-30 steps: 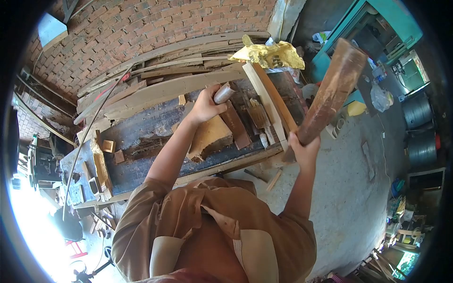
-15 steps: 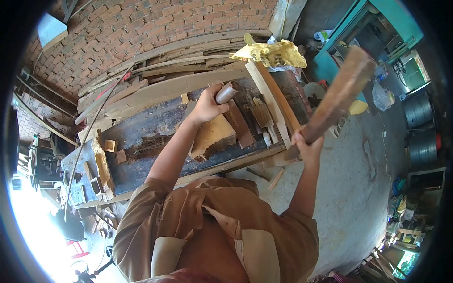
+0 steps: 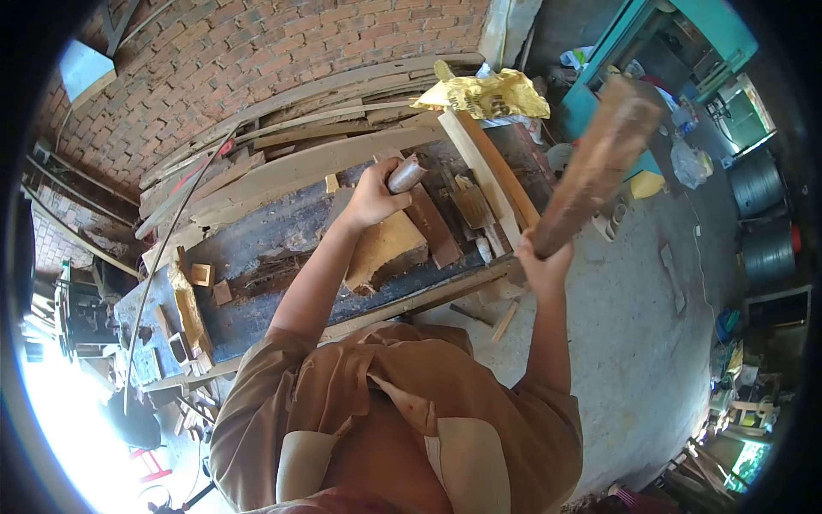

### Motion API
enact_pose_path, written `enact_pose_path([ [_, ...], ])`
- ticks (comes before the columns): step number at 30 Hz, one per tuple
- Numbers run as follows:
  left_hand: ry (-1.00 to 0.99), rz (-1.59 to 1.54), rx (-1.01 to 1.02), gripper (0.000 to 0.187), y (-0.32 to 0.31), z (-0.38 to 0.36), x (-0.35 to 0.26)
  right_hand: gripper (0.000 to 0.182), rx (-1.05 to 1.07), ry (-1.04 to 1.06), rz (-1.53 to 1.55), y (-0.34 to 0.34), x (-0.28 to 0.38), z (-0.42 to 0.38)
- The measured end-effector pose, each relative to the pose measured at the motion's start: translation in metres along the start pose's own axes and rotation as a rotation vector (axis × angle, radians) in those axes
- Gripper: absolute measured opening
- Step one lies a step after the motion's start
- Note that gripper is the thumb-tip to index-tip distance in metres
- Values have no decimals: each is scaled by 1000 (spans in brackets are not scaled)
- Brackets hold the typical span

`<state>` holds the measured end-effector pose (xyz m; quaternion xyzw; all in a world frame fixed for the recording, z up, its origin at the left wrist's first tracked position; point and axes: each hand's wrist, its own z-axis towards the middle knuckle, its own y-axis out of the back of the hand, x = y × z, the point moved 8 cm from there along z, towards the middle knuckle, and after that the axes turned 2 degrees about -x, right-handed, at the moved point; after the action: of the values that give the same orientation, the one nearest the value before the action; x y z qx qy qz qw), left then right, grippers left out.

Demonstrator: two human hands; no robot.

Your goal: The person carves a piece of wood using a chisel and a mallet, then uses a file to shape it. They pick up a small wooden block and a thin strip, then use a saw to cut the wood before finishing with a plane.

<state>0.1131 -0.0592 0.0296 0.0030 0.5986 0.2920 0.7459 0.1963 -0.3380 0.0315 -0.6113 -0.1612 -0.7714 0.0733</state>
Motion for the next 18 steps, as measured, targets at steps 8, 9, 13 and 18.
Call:
enact_pose_path([
  [8,26,-42,4,32,9,-4,3,39,178,-146,-638,26,-19,-8],
  [9,30,-42,2,32,8,-6,2,39,182,-148,-638,25,-26,-9],
  [13,17,-58,2,33,8,-10,2,38,98,-103,-640,11,-74,-11],
  [18,36,-58,7,34,9,-8,2,47,221,-110,-679,-43,-142,-14],
])
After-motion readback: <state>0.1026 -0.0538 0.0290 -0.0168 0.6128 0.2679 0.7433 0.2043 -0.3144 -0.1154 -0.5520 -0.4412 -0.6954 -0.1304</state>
